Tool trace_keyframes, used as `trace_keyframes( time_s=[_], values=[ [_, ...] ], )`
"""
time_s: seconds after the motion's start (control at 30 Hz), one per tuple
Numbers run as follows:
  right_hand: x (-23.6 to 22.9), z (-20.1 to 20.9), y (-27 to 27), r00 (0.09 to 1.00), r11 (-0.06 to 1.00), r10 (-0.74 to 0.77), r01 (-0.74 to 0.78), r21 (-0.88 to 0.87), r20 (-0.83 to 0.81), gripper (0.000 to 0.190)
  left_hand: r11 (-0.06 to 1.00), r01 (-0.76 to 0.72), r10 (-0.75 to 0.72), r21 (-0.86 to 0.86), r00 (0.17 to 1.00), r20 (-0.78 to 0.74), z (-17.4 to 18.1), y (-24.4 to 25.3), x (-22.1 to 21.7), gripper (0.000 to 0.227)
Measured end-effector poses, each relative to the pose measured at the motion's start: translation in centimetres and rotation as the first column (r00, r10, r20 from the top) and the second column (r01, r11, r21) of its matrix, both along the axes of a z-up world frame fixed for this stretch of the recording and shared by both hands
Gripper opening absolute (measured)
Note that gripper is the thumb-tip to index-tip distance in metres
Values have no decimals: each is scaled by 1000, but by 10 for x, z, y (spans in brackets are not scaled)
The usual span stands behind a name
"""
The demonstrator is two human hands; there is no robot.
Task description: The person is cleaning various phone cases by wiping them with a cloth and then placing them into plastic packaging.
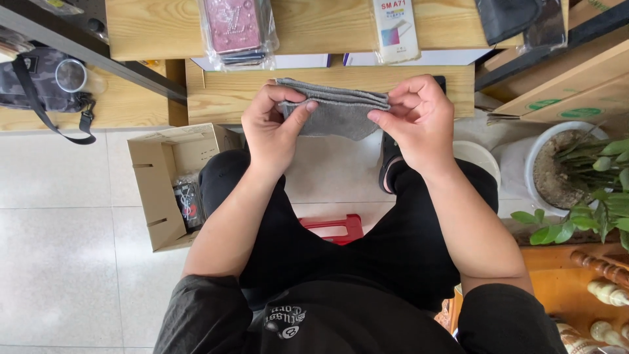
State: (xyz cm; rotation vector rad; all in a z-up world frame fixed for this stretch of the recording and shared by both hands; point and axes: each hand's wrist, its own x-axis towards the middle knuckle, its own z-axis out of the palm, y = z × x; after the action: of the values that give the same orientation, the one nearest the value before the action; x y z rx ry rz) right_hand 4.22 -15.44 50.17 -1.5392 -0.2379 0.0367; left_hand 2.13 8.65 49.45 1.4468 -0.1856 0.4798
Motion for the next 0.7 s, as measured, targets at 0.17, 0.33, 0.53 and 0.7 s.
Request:
trace_keyframes(
  time_s=[0.17,0.33,0.53,0.7],
  values=[
    [-2,-14,6,992,992,-105,100,72,70,28,998,-37,33,48,997,74,1,2,-3,17],
    [6,15,30,972,991,-113,97,90,207,21,997,-63,58,34,991,119,-4,1,11,16],
    [37,3,25,982,990,-31,5,139,189,22,977,-150,121,153,976,183,-1,9,31,15],
    [51,-12,21,974,990,-83,57,129,210,23,948,-170,123,269,976,182,-6,14,40,21]
  ],
)
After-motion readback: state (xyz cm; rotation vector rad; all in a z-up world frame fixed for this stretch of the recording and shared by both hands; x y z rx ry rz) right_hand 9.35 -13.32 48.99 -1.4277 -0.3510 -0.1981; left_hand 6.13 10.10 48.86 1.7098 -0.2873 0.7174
